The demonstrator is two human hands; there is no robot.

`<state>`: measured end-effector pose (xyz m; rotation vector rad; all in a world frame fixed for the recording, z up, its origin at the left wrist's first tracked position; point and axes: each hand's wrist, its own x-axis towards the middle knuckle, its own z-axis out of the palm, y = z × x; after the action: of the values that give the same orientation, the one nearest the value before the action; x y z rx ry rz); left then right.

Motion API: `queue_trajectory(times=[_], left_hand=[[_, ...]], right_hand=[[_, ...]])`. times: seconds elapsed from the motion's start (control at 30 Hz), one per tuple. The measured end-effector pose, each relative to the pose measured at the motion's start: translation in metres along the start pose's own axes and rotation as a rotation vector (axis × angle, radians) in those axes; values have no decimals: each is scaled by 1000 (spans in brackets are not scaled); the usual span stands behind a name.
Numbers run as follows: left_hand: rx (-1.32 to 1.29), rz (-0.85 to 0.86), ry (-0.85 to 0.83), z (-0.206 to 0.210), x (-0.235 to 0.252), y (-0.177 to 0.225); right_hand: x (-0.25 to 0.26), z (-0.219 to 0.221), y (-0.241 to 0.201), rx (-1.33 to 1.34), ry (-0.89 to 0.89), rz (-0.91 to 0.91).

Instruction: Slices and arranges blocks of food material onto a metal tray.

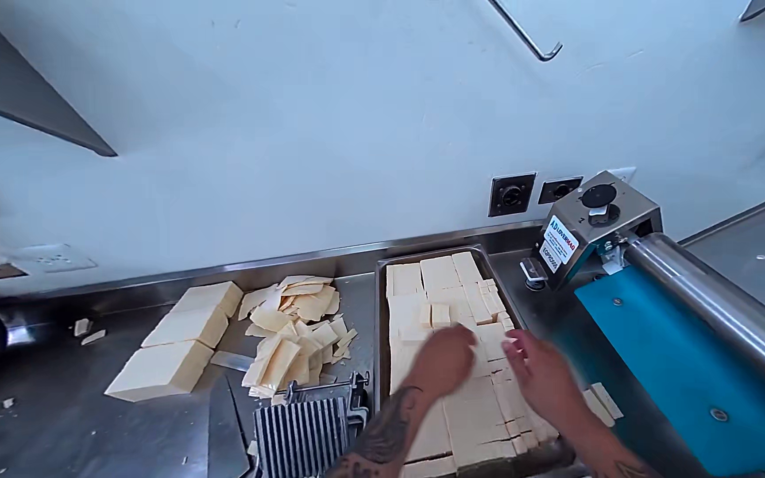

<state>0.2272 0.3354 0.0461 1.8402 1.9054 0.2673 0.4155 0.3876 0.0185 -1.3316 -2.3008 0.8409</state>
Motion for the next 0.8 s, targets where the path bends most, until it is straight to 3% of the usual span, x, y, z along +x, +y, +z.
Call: queue_trajectory(times=[0.07, 0.17, 0.27, 0.4, 0.6, 0.7, 0.8], left_hand=[[82, -214, 92, -21, 4, -38], [139, -403, -18, -30, 11, -71], [145, -392, -105, -23, 18, -82], [86, -435, -61, -36, 20, -91], [-146, -602, 147, -40, 42, -95], [-235, -571, 101, -28, 56, -99], [-280, -483, 87, -26, 60, -105]], right_hand=[[12, 22, -22, -21, -201, 13], [29, 61, -49, -67, -289, -26], [43, 80, -69, -115, -365, -14], [50, 78, -66, -87, -424, -17], [96, 46, -50, -12, -239, 113], [122, 45, -38, -49, -288, 121], [136, 47, -25, -38, -407, 10]])
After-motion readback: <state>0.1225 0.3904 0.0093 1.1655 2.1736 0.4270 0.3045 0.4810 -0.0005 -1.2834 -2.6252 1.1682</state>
